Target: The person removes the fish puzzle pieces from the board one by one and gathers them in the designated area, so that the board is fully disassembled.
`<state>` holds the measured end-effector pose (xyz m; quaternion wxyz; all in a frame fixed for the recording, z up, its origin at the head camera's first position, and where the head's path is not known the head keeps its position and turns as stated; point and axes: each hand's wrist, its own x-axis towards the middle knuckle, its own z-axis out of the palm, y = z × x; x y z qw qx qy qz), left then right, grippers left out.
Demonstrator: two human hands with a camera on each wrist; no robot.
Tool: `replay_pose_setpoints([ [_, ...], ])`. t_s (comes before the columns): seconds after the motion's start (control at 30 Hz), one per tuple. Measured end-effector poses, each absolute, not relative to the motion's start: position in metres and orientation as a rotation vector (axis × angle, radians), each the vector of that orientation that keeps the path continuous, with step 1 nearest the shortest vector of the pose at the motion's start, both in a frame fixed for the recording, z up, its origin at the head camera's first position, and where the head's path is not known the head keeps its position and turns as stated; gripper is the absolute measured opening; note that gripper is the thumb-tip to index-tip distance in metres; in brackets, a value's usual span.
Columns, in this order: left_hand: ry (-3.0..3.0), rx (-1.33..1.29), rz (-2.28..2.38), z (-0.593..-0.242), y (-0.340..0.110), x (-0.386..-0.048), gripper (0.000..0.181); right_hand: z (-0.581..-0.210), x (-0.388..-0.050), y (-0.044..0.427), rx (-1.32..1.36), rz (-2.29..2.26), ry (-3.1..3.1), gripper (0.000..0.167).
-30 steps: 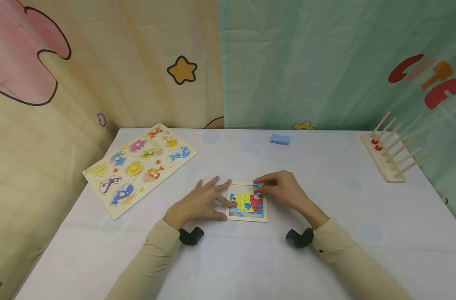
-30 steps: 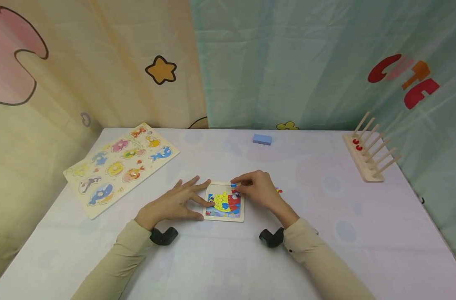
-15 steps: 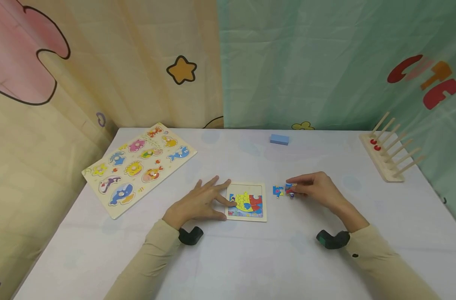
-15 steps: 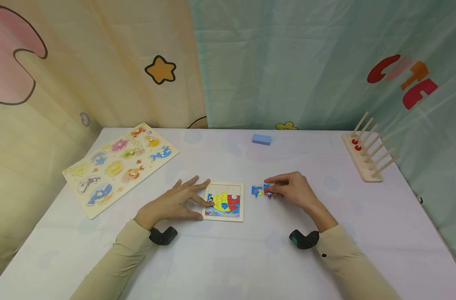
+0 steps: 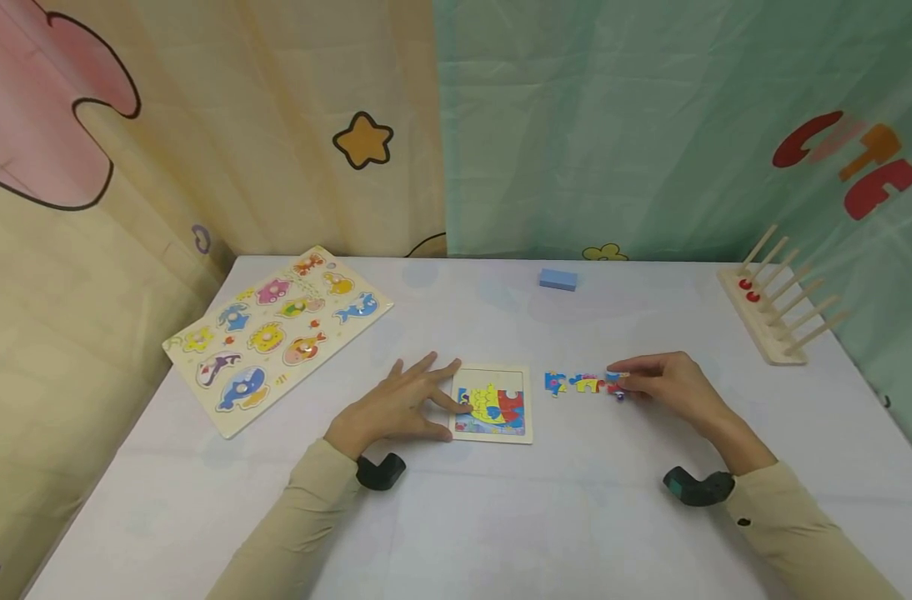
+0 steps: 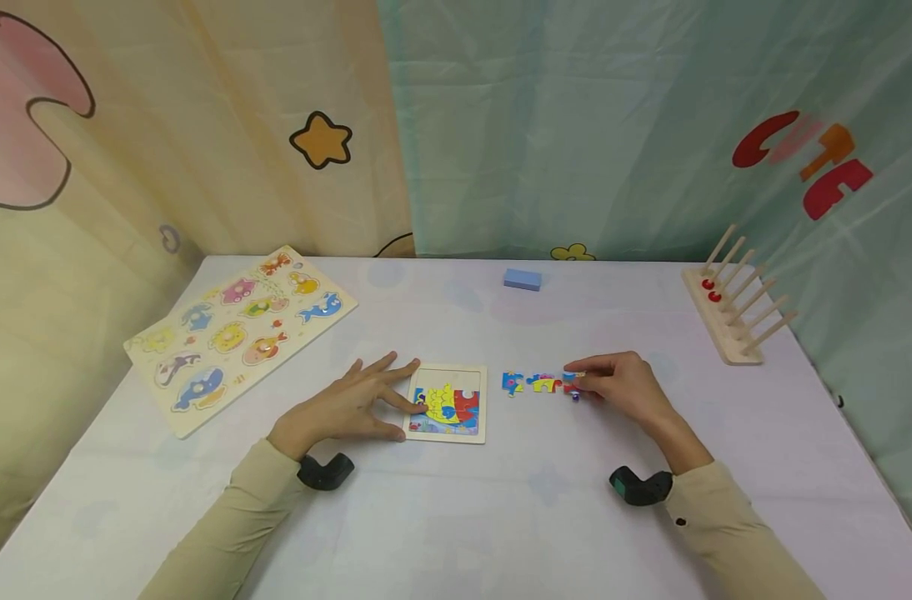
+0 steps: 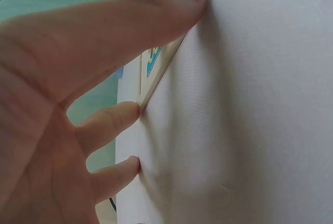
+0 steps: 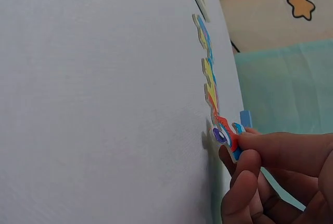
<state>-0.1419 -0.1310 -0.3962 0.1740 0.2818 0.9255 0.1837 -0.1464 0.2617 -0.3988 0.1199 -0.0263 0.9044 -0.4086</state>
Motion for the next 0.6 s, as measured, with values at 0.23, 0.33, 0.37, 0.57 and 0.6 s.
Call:
replay_pose_setpoints([
  [0.23, 2.626, 0.790, 0.515, -0.397, -0.131, -0.142, 0.041, -0.400, -0.147, 0.258, -0.045, -1.126, 2.705, 0.029],
  [0.33, 2.623, 0.782, 0.519, -0.397, -0.131, -0.142, 0.042, -0.400, -0.149, 0.254, -0.052, -1.094, 2.751, 0.029],
  [0.37, 2.622, 0.779, 0.521, -0.397, -0.131, -0.142, 0.042, -0.401, -0.149, 0.254, -0.052, -1.083, 2.765, 0.028],
  [0.57, 2.619, 0.782, 0.528, -0.397, -0.131, -0.142, 0.041, -0.403, -0.151, 0.252, -0.046, -1.036, 2.819, 0.026],
  [0.6, 2.618, 0.785, 0.530, -0.397, -0.131, -0.142, 0.041, -0.404, -0.151, 0.252, -0.046, -1.028, 2.828, 0.025],
])
